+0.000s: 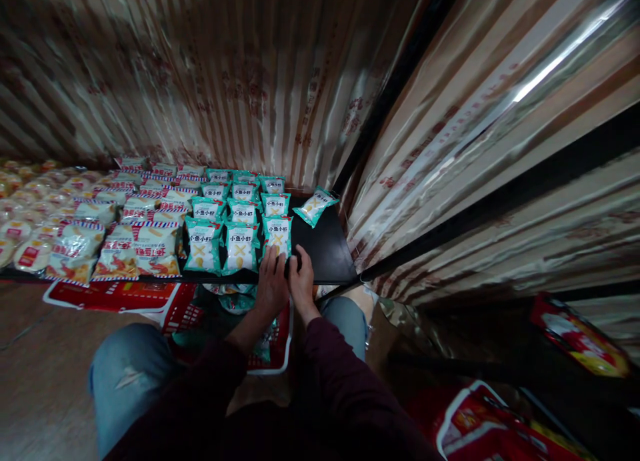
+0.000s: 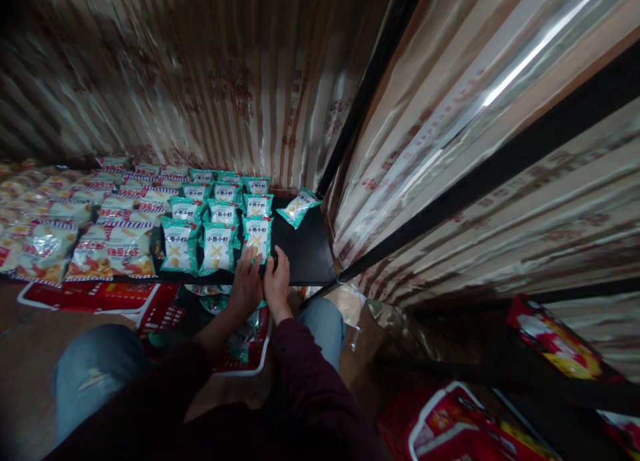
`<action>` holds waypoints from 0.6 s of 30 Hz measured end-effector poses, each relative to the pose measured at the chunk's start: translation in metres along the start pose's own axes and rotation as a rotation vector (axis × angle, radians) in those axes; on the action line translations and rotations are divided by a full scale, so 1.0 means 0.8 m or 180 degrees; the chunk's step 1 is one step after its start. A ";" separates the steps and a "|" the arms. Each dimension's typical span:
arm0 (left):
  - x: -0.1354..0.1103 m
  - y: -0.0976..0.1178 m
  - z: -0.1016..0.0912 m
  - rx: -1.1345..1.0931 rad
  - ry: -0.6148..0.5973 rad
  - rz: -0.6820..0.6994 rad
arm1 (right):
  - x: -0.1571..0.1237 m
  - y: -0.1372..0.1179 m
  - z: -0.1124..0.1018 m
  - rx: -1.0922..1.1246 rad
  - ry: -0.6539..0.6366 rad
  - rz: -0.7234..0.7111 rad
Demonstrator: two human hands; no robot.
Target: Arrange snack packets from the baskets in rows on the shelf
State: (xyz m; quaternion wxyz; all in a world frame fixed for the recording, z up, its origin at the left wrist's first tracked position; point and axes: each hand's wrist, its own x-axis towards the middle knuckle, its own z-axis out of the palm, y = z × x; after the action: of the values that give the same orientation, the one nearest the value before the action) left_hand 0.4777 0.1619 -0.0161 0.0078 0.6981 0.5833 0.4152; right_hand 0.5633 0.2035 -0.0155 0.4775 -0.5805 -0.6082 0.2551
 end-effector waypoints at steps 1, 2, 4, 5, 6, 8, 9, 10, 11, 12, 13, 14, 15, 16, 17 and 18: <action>-0.009 0.003 -0.003 -0.0055 -0.0021 0.0050 | -0.011 -0.001 -0.004 0.0052 0.0072 -0.0049; -0.019 0.006 -0.005 -0.0118 -0.0053 0.0098 | -0.022 -0.002 -0.009 0.0097 0.0112 -0.0105; -0.045 0.009 -0.009 -0.0259 -0.0145 0.0182 | -0.049 -0.001 -0.016 0.0172 0.0099 -0.0219; -0.060 0.009 -0.010 -0.0334 -0.0215 0.0211 | -0.063 0.001 -0.018 0.0207 0.0023 -0.0260; -0.074 0.008 -0.010 -0.0378 -0.0300 0.0177 | -0.078 0.004 -0.019 0.0234 -0.0073 -0.0284; -0.103 0.002 -0.010 -0.0371 -0.0501 -0.0030 | -0.106 0.016 -0.017 0.0230 -0.0294 -0.0272; -0.116 -0.002 -0.010 -0.0344 -0.0638 -0.0127 | -0.119 0.023 -0.014 0.0208 -0.0447 -0.0235; -0.128 -0.006 -0.009 -0.0283 -0.0796 -0.0288 | -0.131 0.031 -0.010 0.0154 -0.0571 -0.0167; -0.139 -0.011 -0.009 -0.0201 -0.0980 -0.0466 | -0.142 0.039 -0.006 0.0064 -0.0745 -0.0094; -0.148 -0.016 -0.009 -0.0112 -0.1178 -0.0642 | -0.151 0.046 -0.001 -0.0077 -0.0967 -0.0007; -0.155 -0.021 -0.010 -0.0012 -0.1363 -0.0835 | -0.158 0.051 0.003 -0.0259 -0.1206 0.0093; -0.162 -0.025 -0.011 0.0073 -0.1541 -0.0997 | -0.164 0.056 0.007 -0.0447 -0.1449 0.0178; -0.167 -0.028 -0.013 0.0144 -0.1697 -0.1123 | -0.168 0.058 0.010 -0.0625 -0.1687 0.0232; -0.171 -0.031 -0.015 0.0213 -0.1829 -0.1217 | -0.171 0.059 0.012 -0.0793 -0.1907 0.0257; -0.174 -0.032 -0.019 0.0288 -0.1926 -0.1295 | -0.172 0.058 0.012 -0.0959 -0.2136 0.0263; -0.176 -0.033 -0.023 0.0373 -0.1979 -0.1379 | -0.172 0.056 0.013 -0.1117 -0.2365 0.0268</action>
State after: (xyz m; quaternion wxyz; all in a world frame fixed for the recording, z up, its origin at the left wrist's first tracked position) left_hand 0.4490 0.0460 -0.0980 0.2320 0.6506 0.7098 0.1383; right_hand 0.5574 0.0839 -0.0979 0.1084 -0.5460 -0.7492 0.3590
